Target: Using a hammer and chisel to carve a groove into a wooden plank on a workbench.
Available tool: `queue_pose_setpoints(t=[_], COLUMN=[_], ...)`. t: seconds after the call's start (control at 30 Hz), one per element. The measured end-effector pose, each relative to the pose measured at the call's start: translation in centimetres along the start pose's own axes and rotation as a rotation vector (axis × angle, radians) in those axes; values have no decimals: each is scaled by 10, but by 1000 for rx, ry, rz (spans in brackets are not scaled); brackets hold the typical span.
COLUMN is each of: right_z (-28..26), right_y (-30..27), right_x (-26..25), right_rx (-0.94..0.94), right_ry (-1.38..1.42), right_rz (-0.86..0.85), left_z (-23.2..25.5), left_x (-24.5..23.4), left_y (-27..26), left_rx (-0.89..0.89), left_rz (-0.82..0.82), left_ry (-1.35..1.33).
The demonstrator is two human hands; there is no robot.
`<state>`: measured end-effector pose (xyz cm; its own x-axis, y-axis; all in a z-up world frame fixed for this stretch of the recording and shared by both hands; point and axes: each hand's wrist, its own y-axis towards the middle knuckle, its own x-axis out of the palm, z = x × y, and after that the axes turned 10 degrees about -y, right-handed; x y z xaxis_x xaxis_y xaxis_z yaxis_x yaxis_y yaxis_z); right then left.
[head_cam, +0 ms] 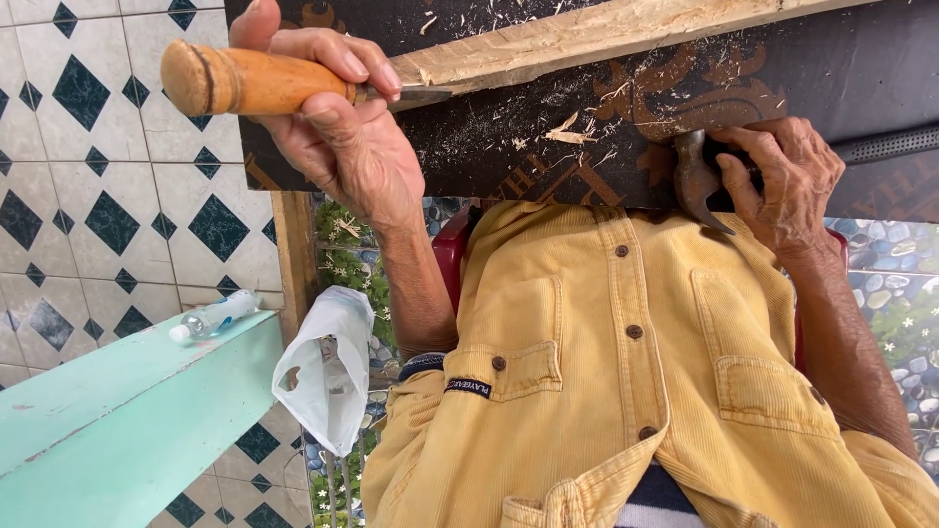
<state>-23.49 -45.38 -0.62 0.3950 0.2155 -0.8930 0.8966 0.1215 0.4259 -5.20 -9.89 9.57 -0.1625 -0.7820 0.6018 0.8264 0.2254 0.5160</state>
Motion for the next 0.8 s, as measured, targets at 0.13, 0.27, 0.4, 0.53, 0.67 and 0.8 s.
queue_pose_setpoints(t=[0.13,0.27,0.4,0.53,0.67,0.8], right_z=[1,1,1,-1,0,0], right_y=[-1,0,-1,1,3,1], right_x=[1,1,3,1,0,1], right_rx=[2,4,21,11,9,28], right_ry=[-19,2,-39,-19,-9,-36], right_rz=[-11,2,-10,-11,-12,-24], left_z=[5,12,12,12,11,11], left_x=[-2,-1,-2,-5,-9,-7], left_y=[-1,1,4,5,5,6], left_rx=[40,60,101,114,103,122], left_rz=[10,42,25,17,-4,-16], left_ry=[3,58,28,17,-2,9])
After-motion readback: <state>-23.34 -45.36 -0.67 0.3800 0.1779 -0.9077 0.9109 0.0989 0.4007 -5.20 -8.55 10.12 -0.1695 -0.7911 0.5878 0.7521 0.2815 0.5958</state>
